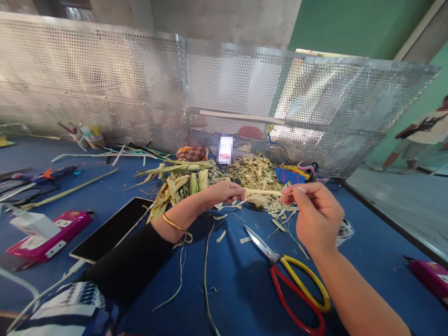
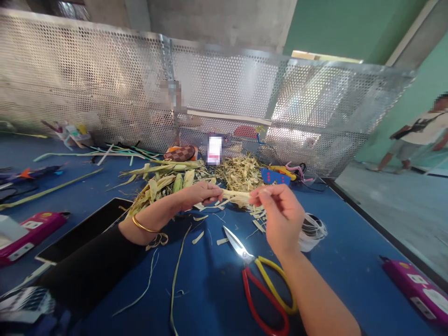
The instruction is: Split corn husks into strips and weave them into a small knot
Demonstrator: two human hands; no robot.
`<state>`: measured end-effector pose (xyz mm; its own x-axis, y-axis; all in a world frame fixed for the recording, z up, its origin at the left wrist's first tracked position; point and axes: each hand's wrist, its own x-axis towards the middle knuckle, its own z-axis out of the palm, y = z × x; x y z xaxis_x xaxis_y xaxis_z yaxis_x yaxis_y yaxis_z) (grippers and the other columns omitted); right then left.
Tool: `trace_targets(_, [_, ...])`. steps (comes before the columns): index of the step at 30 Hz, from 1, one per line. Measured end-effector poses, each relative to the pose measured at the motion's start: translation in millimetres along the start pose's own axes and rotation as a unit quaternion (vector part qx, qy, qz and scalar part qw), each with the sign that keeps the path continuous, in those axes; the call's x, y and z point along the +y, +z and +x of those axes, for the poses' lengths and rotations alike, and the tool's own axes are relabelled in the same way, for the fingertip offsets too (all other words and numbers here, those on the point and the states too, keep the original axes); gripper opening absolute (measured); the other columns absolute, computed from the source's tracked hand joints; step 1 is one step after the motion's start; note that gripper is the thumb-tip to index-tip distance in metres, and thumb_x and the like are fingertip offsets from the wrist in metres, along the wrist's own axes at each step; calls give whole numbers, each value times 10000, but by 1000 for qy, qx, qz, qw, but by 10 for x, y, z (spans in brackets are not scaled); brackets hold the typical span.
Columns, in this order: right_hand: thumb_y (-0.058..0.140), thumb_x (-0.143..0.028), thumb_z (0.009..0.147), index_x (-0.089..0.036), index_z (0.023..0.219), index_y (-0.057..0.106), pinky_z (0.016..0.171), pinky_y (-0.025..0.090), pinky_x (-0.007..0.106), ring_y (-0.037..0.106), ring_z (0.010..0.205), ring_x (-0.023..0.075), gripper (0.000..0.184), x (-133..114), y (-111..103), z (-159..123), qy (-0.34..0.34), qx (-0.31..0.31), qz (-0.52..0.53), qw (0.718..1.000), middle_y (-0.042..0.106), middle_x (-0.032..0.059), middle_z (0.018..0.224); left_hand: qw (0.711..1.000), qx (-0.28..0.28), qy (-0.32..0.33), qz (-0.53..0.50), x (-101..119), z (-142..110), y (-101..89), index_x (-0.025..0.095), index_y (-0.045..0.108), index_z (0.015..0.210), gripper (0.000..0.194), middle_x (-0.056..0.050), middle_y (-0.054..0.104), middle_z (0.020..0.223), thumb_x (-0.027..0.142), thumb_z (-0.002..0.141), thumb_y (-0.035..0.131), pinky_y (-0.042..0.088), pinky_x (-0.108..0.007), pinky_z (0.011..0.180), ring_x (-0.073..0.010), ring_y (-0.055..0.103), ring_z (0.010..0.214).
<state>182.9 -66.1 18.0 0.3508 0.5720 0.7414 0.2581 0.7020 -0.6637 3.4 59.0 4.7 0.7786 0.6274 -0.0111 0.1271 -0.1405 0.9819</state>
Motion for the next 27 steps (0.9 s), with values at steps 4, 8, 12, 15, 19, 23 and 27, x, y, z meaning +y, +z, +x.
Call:
trace_targets(4, [548, -136, 835, -225, 843, 633, 702, 503, 299, 659, 783, 169, 123, -117, 63, -182, -155, -269, -150, 939, 709, 21, 829, 995, 73, 21, 62, -3, -10, -193, 139, 662, 683, 297, 43, 459, 503, 420, 746, 590, 235, -201, 450, -57, 338, 449])
trace_targets(8, [411, -145, 895, -194, 815, 620, 637, 441, 298, 611, 710, 173, 229, -126, 159, -340, -225, -482, -259, 806, 682, 61, 782, 974, 121, -34, 188, -37, -20, -299, 145, 696, 740, 210, -6, 607, 585, 323, 737, 585, 332, -195, 482, -79, 465, 490])
trace_targets(12, [384, -144, 900, -174, 796, 578, 529, 324, 291, 515, 591, 150, 222, -136, 266, -494, -207, -594, -321, 708, 620, 47, 702, 932, 182, -79, 304, -71, -6, -328, 159, 705, 822, 208, -35, 692, 746, 261, 765, 532, 392, -198, 542, -109, 577, 585])
trace_targets(15, [435, -181, 879, -178, 793, 553, 504, 279, 293, 505, 567, 142, 147, -192, 326, -589, -182, -650, -328, 660, 610, 31, 689, 896, 228, -98, 368, -79, -5, -335, 171, 704, 770, 171, -55, 700, 798, 246, 745, 553, 405, -231, 640, -162, 608, 729])
trace_targets(19, [482, -283, 867, -189, 806, 545, 508, 264, 285, 537, 594, 139, 128, -227, 363, -662, -157, -674, -305, 654, 630, 20, 722, 853, 254, -134, 436, -92, -27, -318, 160, 676, 628, 210, -117, 686, 815, 353, 697, 627, 404, -310, 733, -265, 596, 869])
trace_targets(23, [488, -439, 878, -197, 821, 550, 523, 284, 262, 545, 603, 130, 256, -184, 366, -662, -111, -668, -267, 686, 633, 7, 737, 837, 257, -153, 458, -142, -46, -275, 163, 648, 585, 297, -130, 669, 797, 453, 593, 713, 406, -344, 749, -299, 598, 865])
trace_targets(27, [514, -484, 863, -201, 893, 571, 552, 339, 246, 552, 617, 121, 291, -132, 360, -620, -65, -618, -198, 758, 637, 12, 821, 847, 257, -147, 442, -177, -47, -264, 170, 617, 544, 158, -95, 658, 735, 272, 542, 738, 407, -319, 703, -270, 604, 797])
